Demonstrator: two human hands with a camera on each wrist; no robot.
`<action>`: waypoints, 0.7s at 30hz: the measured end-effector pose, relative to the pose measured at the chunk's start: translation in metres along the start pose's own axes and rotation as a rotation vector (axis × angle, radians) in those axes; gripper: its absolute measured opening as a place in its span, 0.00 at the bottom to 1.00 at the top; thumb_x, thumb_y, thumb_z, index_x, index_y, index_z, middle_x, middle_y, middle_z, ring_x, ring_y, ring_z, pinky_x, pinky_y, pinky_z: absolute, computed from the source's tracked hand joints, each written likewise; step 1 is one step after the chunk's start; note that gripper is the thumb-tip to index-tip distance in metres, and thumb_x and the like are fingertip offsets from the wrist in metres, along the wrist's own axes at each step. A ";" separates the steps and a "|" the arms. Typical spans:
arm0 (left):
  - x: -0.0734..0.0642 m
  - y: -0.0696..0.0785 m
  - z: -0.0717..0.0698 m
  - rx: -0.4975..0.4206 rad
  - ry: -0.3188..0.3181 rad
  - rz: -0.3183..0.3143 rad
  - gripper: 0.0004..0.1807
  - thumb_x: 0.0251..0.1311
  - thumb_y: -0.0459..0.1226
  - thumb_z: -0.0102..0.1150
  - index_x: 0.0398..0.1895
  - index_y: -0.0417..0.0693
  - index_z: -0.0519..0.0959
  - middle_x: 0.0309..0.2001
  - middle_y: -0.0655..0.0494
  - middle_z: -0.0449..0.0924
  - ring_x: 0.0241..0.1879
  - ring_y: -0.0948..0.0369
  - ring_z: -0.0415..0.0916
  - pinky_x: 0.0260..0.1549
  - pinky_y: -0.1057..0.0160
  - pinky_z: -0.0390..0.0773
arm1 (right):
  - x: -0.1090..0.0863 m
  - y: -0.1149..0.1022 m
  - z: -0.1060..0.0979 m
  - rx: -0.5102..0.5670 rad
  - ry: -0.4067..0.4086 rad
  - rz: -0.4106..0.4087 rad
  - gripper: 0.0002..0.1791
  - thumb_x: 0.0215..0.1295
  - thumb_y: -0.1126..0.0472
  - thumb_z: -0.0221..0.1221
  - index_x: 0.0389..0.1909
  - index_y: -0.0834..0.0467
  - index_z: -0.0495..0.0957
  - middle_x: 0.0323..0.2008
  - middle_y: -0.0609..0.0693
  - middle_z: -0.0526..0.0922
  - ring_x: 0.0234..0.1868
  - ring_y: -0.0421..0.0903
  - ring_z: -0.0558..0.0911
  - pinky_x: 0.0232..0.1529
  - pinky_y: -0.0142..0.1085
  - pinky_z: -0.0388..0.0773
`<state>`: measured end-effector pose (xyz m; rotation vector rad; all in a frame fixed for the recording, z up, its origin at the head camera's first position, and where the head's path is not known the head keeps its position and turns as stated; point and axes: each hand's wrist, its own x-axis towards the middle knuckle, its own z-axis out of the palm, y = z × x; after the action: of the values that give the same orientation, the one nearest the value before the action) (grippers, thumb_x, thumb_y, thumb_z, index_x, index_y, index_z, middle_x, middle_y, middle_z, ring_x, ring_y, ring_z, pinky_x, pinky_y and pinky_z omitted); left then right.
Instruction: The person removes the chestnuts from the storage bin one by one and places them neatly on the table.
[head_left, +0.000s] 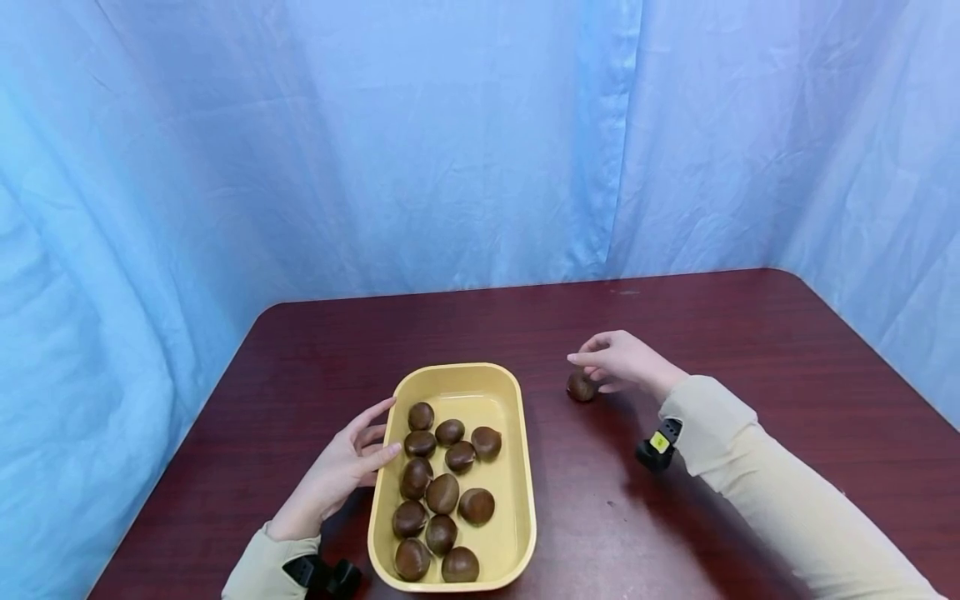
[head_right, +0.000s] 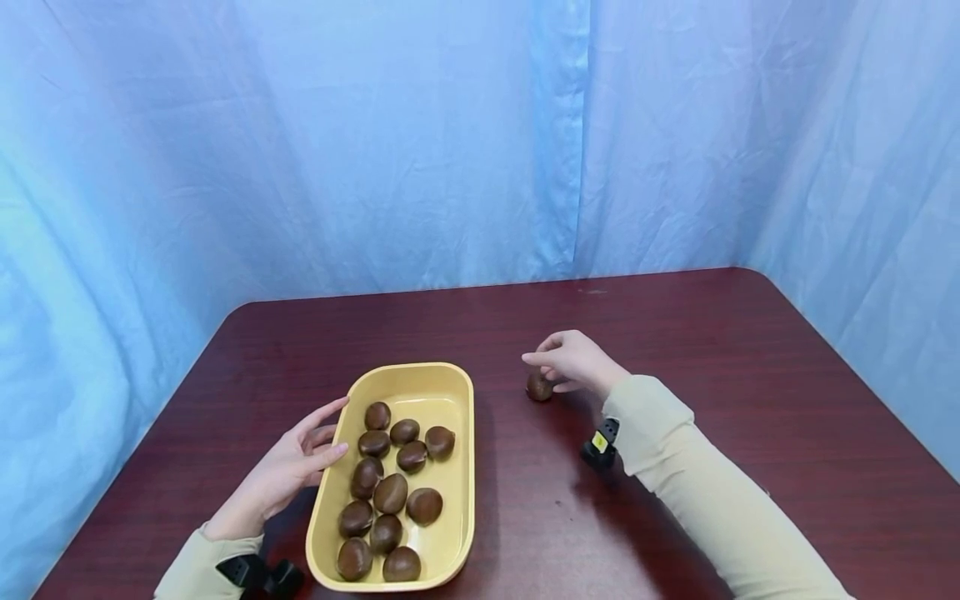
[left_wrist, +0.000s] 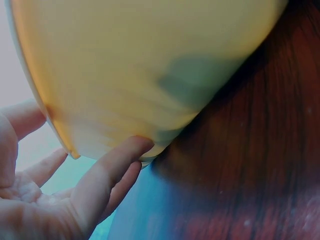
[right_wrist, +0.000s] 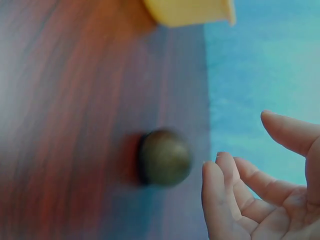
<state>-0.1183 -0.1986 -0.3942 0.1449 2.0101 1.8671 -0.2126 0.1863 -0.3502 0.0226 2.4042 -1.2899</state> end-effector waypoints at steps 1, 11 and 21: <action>0.000 0.000 0.000 0.001 0.000 0.000 0.39 0.65 0.35 0.55 0.75 0.48 0.47 0.63 0.29 0.60 0.49 0.54 0.79 0.39 0.53 0.82 | 0.000 -0.004 0.002 -0.004 0.001 -0.013 0.24 0.64 0.50 0.59 0.51 0.65 0.73 0.42 0.59 0.79 0.41 0.48 0.80 0.41 0.40 0.82; -0.001 0.000 0.000 0.003 0.007 -0.006 0.39 0.65 0.36 0.55 0.75 0.48 0.47 0.63 0.29 0.60 0.50 0.53 0.78 0.40 0.53 0.82 | 0.000 -0.041 0.033 0.048 -0.030 -0.087 0.20 0.63 0.52 0.60 0.49 0.62 0.75 0.45 0.61 0.79 0.47 0.57 0.79 0.41 0.43 0.82; 0.001 0.000 0.000 -0.012 0.000 0.005 0.39 0.65 0.36 0.55 0.75 0.48 0.47 0.64 0.29 0.60 0.49 0.54 0.79 0.40 0.52 0.82 | 0.007 -0.074 0.065 0.099 -0.089 -0.115 0.18 0.62 0.53 0.62 0.48 0.60 0.76 0.43 0.61 0.81 0.41 0.51 0.81 0.38 0.41 0.82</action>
<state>-0.1188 -0.1983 -0.3943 0.1466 1.9993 1.8816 -0.2114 0.0908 -0.3251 -0.1439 2.2941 -1.4294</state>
